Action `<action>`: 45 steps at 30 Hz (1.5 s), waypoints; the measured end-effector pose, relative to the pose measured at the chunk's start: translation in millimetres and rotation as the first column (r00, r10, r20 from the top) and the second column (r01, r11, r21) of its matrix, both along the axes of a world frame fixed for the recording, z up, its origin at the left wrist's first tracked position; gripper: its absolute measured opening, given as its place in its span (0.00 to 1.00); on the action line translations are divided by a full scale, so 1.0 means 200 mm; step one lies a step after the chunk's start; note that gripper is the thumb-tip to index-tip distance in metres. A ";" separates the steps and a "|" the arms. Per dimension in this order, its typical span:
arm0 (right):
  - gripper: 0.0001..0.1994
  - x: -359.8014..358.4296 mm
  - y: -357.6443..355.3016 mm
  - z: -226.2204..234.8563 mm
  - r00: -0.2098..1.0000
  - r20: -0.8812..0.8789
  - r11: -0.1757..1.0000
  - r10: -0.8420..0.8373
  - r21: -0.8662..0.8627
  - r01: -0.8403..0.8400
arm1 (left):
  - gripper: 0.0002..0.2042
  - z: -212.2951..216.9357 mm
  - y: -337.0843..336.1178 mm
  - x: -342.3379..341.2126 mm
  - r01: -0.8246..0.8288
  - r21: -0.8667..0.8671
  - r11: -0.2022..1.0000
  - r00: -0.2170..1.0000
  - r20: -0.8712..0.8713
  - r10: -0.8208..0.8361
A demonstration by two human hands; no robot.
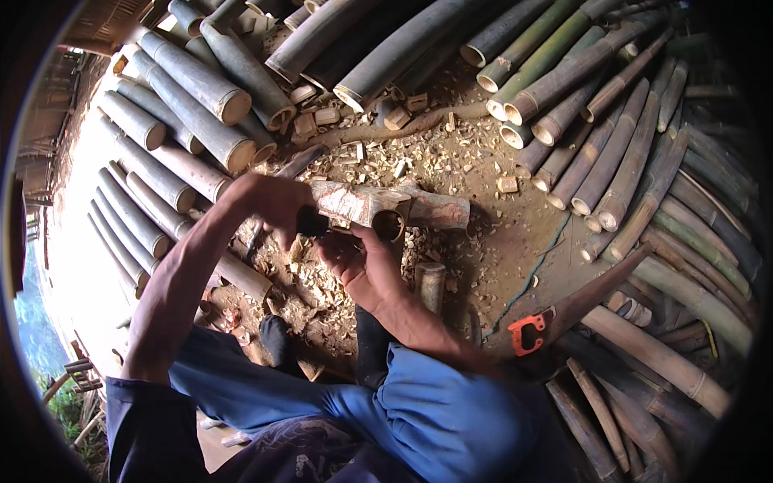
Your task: The person sits on the ground and shaves the ends of bamboo poles with a knife, handling multiple poles and fitting them into a bamboo joint.
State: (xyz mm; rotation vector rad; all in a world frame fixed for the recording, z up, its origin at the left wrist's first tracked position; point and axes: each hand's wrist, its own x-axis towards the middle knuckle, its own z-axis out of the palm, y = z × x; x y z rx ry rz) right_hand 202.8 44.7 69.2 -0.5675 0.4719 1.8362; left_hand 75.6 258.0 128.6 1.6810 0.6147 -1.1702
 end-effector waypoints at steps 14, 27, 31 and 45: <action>0.18 0.41 -0.13 -0.01 0.177 0.718 0.631 0.673 -0.432 -0.644 | 0.27 -0.16 -1.36 0.16 -0.873 0.040 0.487 0.481 0.247 0.841; 0.18 0.03 -0.17 0.09 0.989 0.105 0.994 0.107 -0.005 -0.107 | 0.11 0.32 -0.46 -0.06 -0.055 0.467 0.883 0.943 0.315 -0.108; 0.16 0.10 -0.19 0.10 0.952 0.219 0.977 0.214 -0.076 -0.202 | 0.11 0.23 -0.58 -0.09 -0.203 0.341 0.918 0.947 0.308 0.095; 0.17 0.41 -0.17 0.02 0.195 0.694 0.653 0.693 -0.491 -0.576 | 0.30 0.00 -1.34 0.24 -0.876 0.154 0.457 0.480 0.187 0.857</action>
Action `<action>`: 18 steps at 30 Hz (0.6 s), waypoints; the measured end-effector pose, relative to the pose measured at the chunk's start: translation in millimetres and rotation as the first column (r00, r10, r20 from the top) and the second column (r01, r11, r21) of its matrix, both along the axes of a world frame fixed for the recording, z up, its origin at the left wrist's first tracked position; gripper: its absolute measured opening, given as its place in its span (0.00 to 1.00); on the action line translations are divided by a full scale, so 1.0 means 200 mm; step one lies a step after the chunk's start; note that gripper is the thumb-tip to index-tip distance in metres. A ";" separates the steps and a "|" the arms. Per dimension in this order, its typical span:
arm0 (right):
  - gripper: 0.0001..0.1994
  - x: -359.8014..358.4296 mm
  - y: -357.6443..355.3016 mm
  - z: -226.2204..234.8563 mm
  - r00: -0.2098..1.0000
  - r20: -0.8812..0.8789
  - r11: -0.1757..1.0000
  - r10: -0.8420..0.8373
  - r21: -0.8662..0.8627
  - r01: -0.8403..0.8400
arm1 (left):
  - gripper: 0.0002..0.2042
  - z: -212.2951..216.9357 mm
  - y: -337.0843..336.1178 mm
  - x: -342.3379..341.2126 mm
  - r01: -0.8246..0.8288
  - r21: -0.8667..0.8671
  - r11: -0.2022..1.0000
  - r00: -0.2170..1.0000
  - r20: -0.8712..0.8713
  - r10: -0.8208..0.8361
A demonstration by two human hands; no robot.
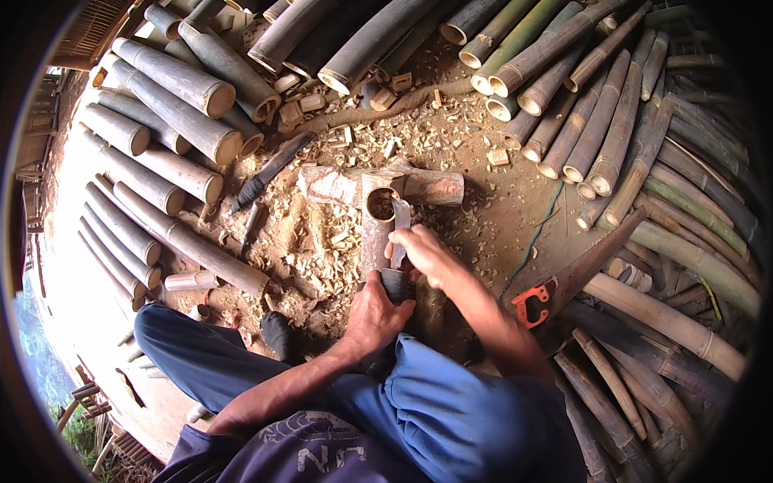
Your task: The person sits on the ground and shaves the ends of bamboo poles with a knife, handling multiple poles and fitting them into a bamboo joint.
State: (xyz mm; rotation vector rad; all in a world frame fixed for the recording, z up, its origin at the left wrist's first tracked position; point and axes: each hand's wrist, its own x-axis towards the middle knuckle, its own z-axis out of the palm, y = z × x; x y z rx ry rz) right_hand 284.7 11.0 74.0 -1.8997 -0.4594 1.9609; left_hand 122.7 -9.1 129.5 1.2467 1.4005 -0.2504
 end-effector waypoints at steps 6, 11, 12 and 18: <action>0.18 -0.26 -0.03 0.03 0.983 -0.119 0.989 -0.138 0.031 0.143 | 0.25 -0.01 0.08 -0.43 -0.034 0.051 0.998 0.995 0.099 0.029; 0.15 -0.32 0.15 0.02 0.738 -0.532 0.860 -0.415 0.036 0.509 | 0.15 0.19 0.53 -0.41 0.295 0.483 0.824 0.947 -0.264 -0.184; 0.14 -0.33 0.16 0.05 0.702 -0.540 0.818 -0.465 0.041 0.574 | 0.14 0.25 0.60 -0.37 0.390 0.500 0.774 0.910 -0.337 -0.241; 0.12 -0.32 0.13 -0.01 0.141 -0.808 0.513 -0.571 -0.218 0.830 | 0.04 0.52 0.78 0.10 0.853 0.452 0.261 0.509 -0.612 -0.605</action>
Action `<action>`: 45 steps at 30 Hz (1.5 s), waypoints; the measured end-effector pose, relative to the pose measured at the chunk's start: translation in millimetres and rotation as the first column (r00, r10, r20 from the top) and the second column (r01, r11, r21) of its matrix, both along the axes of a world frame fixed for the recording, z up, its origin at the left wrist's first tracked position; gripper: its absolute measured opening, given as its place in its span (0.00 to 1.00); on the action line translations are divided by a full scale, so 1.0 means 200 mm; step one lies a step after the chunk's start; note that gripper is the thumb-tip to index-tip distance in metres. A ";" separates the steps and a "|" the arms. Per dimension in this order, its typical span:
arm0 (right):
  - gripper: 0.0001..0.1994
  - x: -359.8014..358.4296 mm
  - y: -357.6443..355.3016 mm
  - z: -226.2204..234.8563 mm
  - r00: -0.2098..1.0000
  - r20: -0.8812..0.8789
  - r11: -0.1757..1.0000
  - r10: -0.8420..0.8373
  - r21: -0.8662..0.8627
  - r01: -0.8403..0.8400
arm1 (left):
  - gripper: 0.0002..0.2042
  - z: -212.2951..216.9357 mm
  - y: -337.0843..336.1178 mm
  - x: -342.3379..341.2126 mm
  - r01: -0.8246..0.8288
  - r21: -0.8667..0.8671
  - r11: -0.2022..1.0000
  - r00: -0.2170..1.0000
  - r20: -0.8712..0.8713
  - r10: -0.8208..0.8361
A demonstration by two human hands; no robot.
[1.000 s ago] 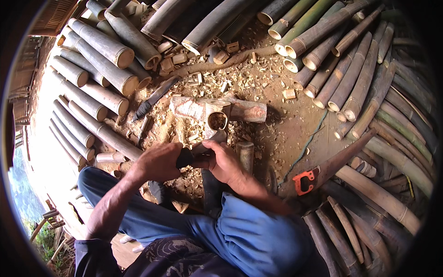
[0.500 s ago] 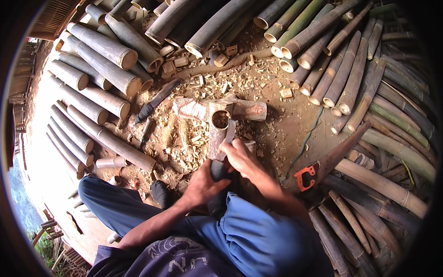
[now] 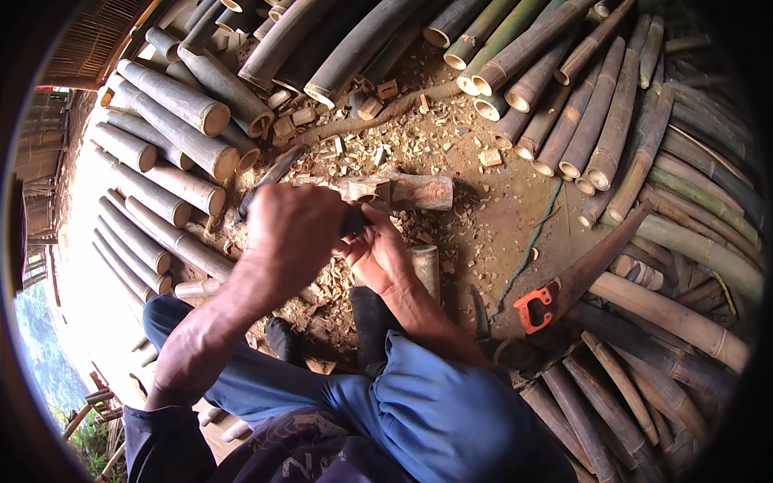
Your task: The person sits on the ground and shaves the ends of bamboo poles with a knife, handling multiple poles and fitting them into a bamboo joint.
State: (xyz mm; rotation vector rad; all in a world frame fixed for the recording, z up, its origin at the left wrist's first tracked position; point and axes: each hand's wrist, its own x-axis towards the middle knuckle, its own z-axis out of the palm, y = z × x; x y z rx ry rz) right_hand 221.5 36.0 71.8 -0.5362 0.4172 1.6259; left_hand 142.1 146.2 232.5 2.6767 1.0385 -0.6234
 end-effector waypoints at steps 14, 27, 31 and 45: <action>0.17 0.32 -0.49 -0.14 0.479 0.811 0.915 0.334 -0.158 -0.371 | 0.29 -0.42 -0.49 0.08 0.540 -0.115 0.833 0.669 0.659 -0.343; 0.11 0.57 0.44 0.28 -0.925 0.167 0.425 -0.342 -0.850 -0.310 | 0.48 -0.68 -0.20 0.30 -0.171 -0.504 0.847 0.283 0.798 0.532; 0.10 0.48 0.43 0.23 -0.753 -0.199 0.676 -0.627 -0.619 -0.400 | 0.46 -0.69 -0.21 0.27 -0.318 -0.437 0.841 -0.086 0.897 0.434; 0.14 0.63 0.18 0.28 -0.874 0.385 0.577 0.296 -0.802 -0.158 | 0.40 -0.58 -0.10 0.31 0.204 -0.530 0.823 0.483 0.786 0.386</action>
